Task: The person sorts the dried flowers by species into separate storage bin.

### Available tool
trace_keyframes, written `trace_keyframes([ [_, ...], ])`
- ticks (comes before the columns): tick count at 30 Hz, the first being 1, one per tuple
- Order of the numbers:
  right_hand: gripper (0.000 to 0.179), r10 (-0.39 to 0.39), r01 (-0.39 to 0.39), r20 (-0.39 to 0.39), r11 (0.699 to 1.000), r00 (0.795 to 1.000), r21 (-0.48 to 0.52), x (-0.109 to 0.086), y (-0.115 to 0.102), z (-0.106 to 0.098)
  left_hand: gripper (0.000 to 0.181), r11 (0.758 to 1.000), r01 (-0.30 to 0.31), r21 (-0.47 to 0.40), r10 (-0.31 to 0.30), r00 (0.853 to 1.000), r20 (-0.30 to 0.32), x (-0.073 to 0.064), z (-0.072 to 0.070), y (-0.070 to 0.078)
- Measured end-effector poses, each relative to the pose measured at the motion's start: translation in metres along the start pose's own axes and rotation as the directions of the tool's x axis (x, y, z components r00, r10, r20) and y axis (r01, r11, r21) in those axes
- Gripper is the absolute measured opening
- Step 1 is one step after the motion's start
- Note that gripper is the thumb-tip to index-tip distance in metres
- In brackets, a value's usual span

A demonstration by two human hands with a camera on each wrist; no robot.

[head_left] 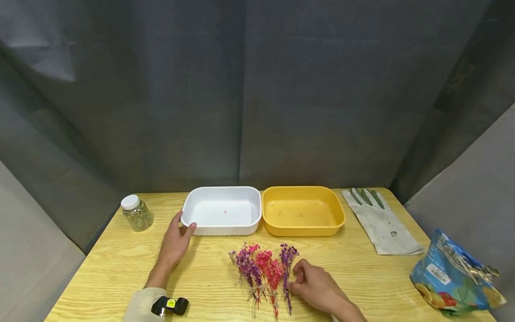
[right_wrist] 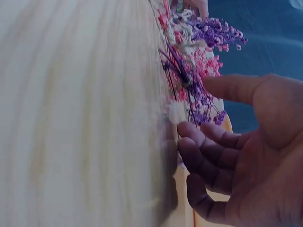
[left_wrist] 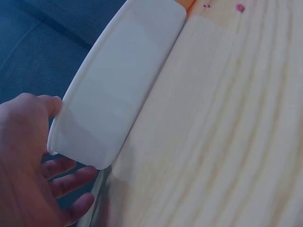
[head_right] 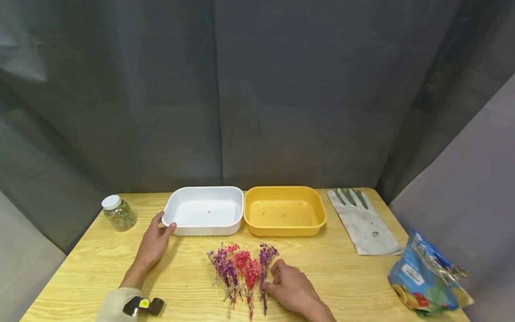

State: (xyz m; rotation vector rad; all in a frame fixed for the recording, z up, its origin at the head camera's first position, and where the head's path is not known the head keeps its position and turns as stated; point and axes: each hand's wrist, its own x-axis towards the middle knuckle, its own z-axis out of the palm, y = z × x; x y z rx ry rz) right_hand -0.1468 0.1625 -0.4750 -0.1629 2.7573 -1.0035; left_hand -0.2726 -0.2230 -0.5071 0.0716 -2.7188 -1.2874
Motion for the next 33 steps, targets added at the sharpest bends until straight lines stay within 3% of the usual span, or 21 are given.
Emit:
trace_keyframes([
  [6, 0.043, 0.013, -0.013, 0.004, 1.000, 1.000, 0.009, 0.005, -0.003, 0.006, 0.077, 0.998, 0.009, -0.063, -0.010, 1.000, -0.015, -0.001, 0.001, -0.001],
  [18, 0.043, -0.013, 0.013, -0.031, 1.000, 0.999, 0.007, 0.009, -0.003, 0.015, 0.082, 0.998, 0.032, -0.055, -0.032, 0.999, -0.004, 0.001, 0.002, -0.002],
  [28, 0.048, 0.102, -0.101, -0.084, 0.995, 0.991, 0.022, 0.011, -0.002, 0.012, 0.080, 0.997, 0.028, -0.067, -0.029, 1.000, -0.011, -0.001, 0.003, -0.003],
  [33, 0.037, 0.167, -0.161, -0.059, 0.983, 0.984, 0.090, 0.012, 0.001, 0.008, 0.079, 0.998, 0.026, -0.061, -0.026, 1.000, -0.012, 0.000, 0.003, -0.004],
])
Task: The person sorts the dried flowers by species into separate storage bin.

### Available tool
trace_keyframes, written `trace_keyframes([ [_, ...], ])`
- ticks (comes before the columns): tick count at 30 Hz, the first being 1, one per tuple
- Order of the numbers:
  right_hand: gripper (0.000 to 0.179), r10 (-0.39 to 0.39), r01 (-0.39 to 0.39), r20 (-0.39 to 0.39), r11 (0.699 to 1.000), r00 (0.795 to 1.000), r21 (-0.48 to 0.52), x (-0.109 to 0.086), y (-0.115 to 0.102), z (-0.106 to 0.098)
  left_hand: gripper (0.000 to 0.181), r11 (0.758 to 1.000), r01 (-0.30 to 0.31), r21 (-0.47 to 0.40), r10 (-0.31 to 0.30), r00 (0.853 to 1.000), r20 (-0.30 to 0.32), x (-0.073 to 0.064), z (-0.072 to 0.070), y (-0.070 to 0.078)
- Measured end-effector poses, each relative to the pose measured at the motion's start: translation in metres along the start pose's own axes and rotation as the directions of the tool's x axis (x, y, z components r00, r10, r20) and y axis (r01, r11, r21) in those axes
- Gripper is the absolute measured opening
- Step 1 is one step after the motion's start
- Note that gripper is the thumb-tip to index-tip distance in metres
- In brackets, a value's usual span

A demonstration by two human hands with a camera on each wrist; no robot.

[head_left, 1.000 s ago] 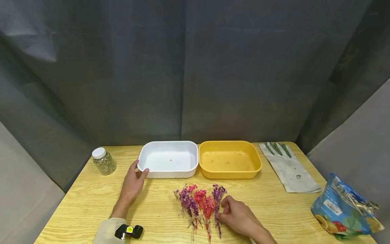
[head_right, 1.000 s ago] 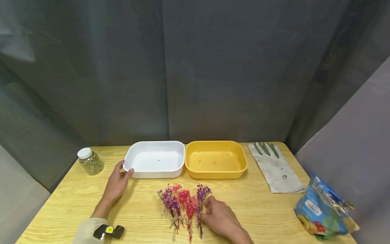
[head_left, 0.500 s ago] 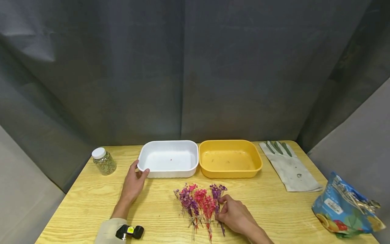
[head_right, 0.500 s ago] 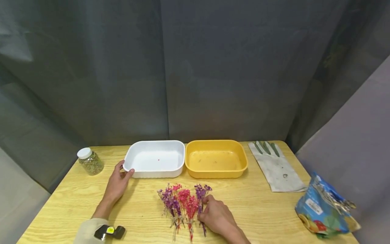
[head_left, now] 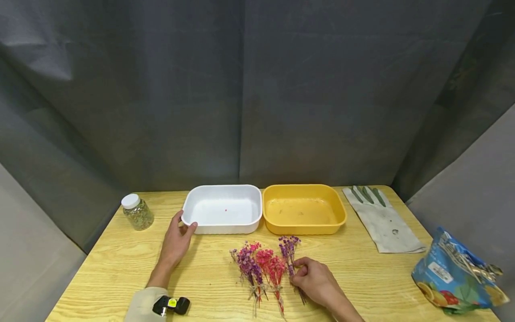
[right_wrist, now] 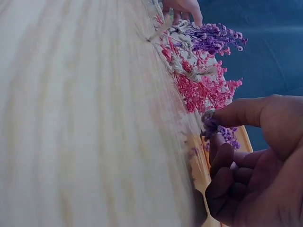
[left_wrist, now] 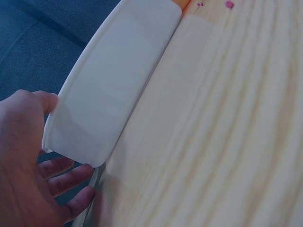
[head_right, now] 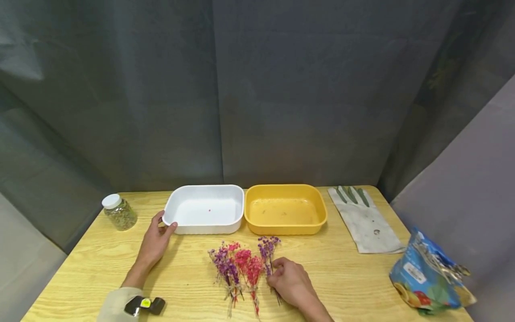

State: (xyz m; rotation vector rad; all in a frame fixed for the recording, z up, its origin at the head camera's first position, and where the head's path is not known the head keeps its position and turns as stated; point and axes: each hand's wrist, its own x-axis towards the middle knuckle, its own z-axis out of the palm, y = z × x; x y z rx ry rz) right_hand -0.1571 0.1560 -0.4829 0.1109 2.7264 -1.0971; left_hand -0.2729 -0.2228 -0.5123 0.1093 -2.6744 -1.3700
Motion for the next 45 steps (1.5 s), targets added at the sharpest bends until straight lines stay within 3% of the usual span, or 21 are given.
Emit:
trace_keyframes([
  [6, 0.018, 0.041, -0.039, -0.024, 0.996, 0.999, 0.081, 0.002, 0.002, 0.000, 0.079, 1.000, 0.001, -0.003, -0.001, 1.000, -0.003, 0.001, 0.000, 0.000],
  [11, 0.017, 0.048, -0.042, -0.028, 0.980, 0.998, 0.197, 0.003, 0.005, 0.000, 0.079, 1.000, 0.004, -0.016, -0.004, 1.000, 0.000, 0.002, 0.001, 0.000],
  [22, 0.026, -0.060, 0.049, 0.012, 0.902, 0.998, 0.428, 0.008, 0.005, -0.001, 0.079, 1.000, -0.002, -0.003, 0.002, 1.000, -0.003, 0.002, -0.001, 0.002],
  [32, 0.030, -0.140, 0.089, 0.056, 0.840, 0.989, 0.536, 0.009, -0.003, -0.007, 0.082, 1.000, 0.010, -0.003, -0.010, 1.000, 0.001, 0.003, -0.003, 0.000],
  [36, 0.029, -0.160, 0.108, 0.049, 0.833, 0.986, 0.543, 0.010, -0.008, -0.011, 0.082, 1.000, 0.005, -0.004, -0.005, 1.000, 0.002, 0.002, -0.003, 0.000],
  [45, 0.029, -0.151, 0.144, -0.024, 0.861, 0.988, 0.487, 0.025, -0.017, -0.021, 0.079, 1.000, -0.007, -0.016, 0.007, 1.000, -0.006, -0.001, 0.002, -0.001],
])
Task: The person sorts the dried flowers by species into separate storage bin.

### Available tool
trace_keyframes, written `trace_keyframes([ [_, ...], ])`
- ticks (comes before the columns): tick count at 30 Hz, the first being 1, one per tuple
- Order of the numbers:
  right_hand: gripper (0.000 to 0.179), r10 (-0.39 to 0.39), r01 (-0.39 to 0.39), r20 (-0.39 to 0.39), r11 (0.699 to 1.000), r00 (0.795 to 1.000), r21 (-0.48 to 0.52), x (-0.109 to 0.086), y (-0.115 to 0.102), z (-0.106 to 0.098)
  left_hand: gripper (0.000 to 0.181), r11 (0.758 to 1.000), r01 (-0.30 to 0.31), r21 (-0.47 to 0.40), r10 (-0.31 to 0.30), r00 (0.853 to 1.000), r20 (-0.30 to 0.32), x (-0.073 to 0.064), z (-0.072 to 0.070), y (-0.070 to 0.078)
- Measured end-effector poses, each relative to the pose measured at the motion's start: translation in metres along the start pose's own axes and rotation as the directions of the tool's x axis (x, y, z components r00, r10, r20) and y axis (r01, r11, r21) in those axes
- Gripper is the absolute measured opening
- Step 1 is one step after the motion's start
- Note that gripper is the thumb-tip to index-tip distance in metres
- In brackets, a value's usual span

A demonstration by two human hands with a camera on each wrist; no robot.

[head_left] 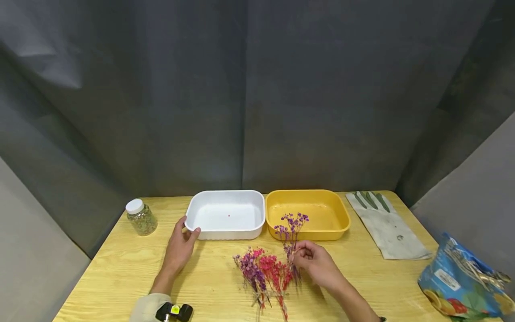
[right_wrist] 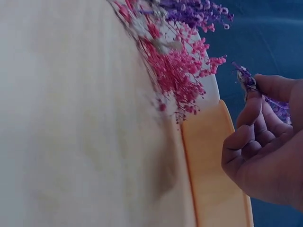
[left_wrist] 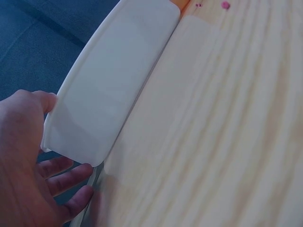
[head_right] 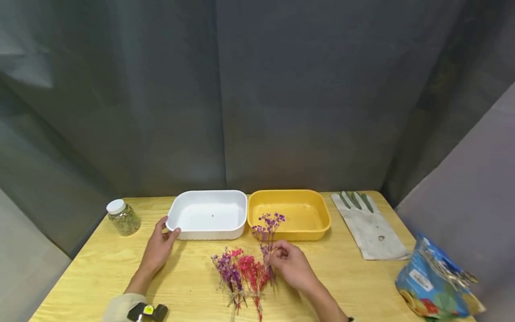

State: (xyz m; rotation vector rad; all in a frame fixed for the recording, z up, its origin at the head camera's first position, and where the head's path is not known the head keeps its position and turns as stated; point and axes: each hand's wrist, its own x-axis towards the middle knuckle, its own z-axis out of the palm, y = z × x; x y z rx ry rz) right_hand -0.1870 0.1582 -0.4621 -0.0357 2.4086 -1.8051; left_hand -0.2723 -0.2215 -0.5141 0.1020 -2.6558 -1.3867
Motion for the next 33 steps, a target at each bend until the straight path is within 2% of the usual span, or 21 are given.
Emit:
trace_keyframes([
  [11, 0.023, -0.052, 0.050, -0.034, 0.997, 0.998, -0.064, 0.043, -0.016, 0.001, 0.078, 1.000, 0.000, -0.001, 0.000, 1.000, -0.005, 0.000, 0.002, -0.002],
  [18, 0.021, -0.046, 0.044, -0.024, 0.995, 0.999, -0.085, 0.066, -0.019, 0.006, 0.078, 1.000, -0.011, 0.007, 0.011, 1.000, -0.008, 0.000, 0.003, -0.004],
  [26, 0.023, -0.063, 0.055, -0.027, 0.971, 0.998, -0.234, 0.083, -0.029, 0.014, 0.078, 1.000, -0.007, 0.012, 0.007, 1.000, -0.008, 0.000, 0.003, -0.003],
  [33, 0.025, -0.055, 0.048, -0.016, 0.961, 0.998, -0.273, 0.099, -0.042, 0.023, 0.079, 1.000, -0.008, 0.025, 0.009, 1.000, -0.017, 0.000, 0.003, -0.004],
])
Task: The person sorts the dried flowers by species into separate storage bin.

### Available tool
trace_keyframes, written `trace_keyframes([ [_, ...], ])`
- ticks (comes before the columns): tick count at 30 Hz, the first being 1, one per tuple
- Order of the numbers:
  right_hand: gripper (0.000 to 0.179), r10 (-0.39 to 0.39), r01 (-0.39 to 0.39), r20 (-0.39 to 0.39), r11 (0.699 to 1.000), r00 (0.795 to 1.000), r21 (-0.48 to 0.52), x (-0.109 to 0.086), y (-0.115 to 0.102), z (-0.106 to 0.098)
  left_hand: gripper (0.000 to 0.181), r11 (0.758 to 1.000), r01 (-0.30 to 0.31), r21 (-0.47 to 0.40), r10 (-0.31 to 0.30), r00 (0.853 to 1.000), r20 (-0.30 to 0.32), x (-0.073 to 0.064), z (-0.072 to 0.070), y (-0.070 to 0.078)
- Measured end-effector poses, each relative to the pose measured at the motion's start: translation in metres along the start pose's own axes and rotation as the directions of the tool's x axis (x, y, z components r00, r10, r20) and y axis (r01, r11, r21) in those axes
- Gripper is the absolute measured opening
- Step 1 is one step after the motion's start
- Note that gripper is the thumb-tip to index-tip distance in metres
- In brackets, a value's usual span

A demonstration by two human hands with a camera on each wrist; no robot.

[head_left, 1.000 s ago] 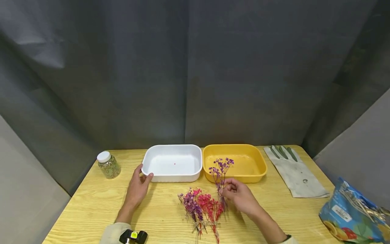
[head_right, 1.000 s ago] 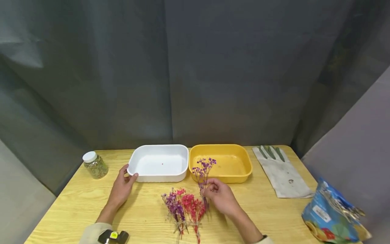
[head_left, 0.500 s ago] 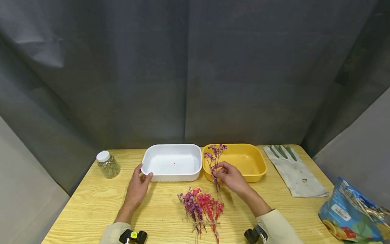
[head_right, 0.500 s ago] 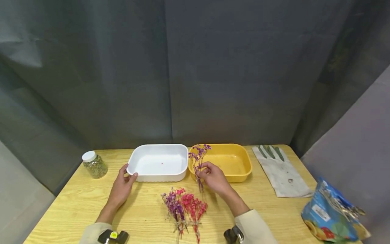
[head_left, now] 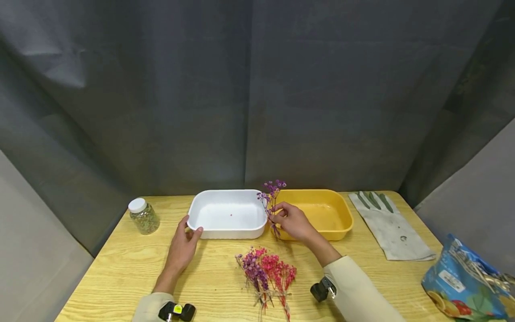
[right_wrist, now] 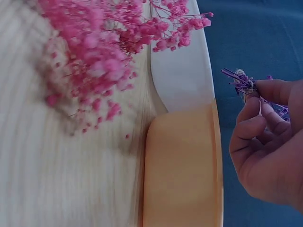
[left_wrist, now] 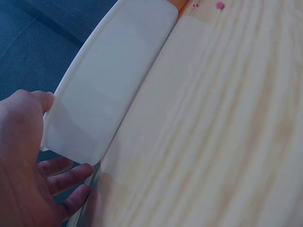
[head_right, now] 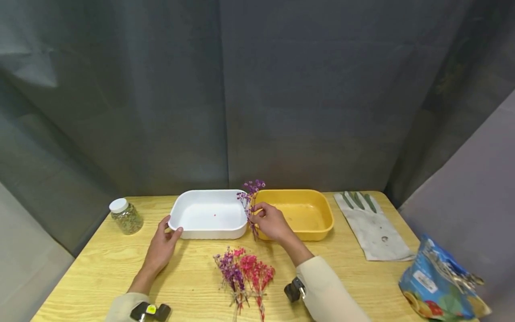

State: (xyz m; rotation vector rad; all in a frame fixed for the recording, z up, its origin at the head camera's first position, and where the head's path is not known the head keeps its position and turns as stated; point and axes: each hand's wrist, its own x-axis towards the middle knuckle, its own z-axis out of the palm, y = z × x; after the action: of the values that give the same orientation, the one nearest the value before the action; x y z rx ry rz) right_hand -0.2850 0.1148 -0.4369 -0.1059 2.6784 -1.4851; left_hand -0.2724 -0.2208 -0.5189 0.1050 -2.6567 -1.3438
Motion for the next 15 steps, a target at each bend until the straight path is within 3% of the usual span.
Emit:
trace_keyframes([
  [7, 0.027, 0.030, -0.031, 0.023, 0.999, 0.999, 0.040, 0.015, -0.010, 0.010, 0.077, 1.000, -0.007, 0.013, 0.007, 1.000, -0.015, 0.000, 0.002, -0.002],
  [15, 0.028, 0.007, -0.004, 0.057, 0.999, 0.998, -0.052, 0.026, -0.019, 0.022, 0.077, 1.000, 0.001, 0.023, -0.001, 1.000, -0.004, -0.002, 0.001, 0.000],
])
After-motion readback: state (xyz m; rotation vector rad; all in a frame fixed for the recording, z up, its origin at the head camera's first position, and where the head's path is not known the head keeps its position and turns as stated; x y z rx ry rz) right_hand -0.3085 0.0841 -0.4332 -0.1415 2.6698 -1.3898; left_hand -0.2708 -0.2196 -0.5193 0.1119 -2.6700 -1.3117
